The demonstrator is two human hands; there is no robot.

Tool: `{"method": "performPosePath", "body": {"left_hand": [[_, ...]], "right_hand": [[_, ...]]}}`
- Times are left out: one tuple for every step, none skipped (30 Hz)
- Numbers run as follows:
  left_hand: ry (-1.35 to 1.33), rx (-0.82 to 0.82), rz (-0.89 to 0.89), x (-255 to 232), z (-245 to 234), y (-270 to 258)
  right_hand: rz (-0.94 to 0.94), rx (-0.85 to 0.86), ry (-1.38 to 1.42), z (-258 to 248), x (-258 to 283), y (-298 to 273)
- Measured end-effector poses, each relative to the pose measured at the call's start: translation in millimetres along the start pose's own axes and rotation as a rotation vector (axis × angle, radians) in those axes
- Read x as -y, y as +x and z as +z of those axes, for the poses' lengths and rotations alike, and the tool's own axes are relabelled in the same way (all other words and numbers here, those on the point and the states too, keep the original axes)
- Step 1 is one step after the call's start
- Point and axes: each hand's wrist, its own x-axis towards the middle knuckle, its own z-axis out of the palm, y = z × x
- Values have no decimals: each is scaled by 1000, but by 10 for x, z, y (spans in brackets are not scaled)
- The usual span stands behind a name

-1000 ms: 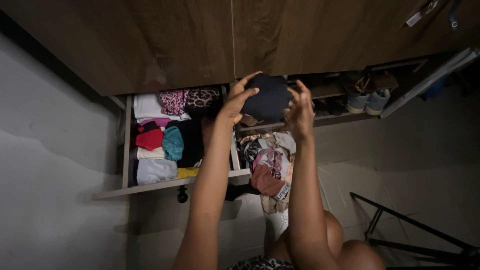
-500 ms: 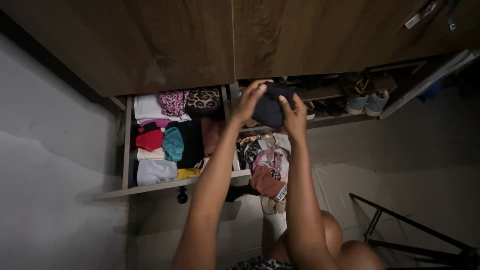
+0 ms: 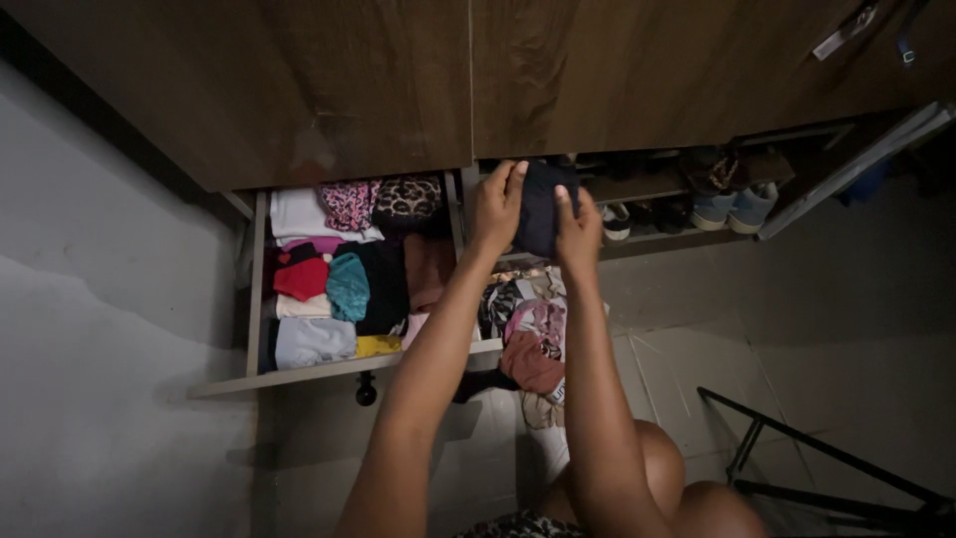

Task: Organizing and folding underwear into a bedroom wardrobe drawer.

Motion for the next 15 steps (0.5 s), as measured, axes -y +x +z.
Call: {"method": "performPosePath", "body": {"left_hand": [[1,-1,0,-28,-15,11],[-11,-58,-15,-57,-16,13],[-23,-114,-31,-86,-17,17],[-24,-113,-30,-201,-61,-3],[62,-184,81,-318,-106,-23],[147,-255,195,-434,-153,-40],[146,-255,196,-296,-55,-50],[33,-118,190,-159,56,-72],[-81,19,185,-21,168,-94],[-82,18,183,64,201,-101],[-142,219,61,149,233,-109],[-200,420,-58,232,262,-113],[-201,420,-57,199,225,-98],[-266,388,-37,164,189,-77],[-332,356,-16,128,155,-55]], "right_hand": [[0,1,0,-16,-20,11],[-36,-71,-99,-48,-41,16],[-71,-143,-199,-81,-61,22],[-72,-145,-199,-60,18,3],[-167,-211,-255,-38,99,-17],[-264,-275,-312,-13,180,-33],[-266,-276,-312,39,309,-88],[-287,-280,-372,75,438,-148],[-308,-283,-433,113,565,-208],[-307,-283,-435,140,586,-224],[-380,-222,-513,167,609,-241],[-452,-160,-589,198,633,-258],[-453,-160,-589,183,628,-247],[-436,-38,-599,168,625,-233],[-418,83,-607,152,624,-219]]}}
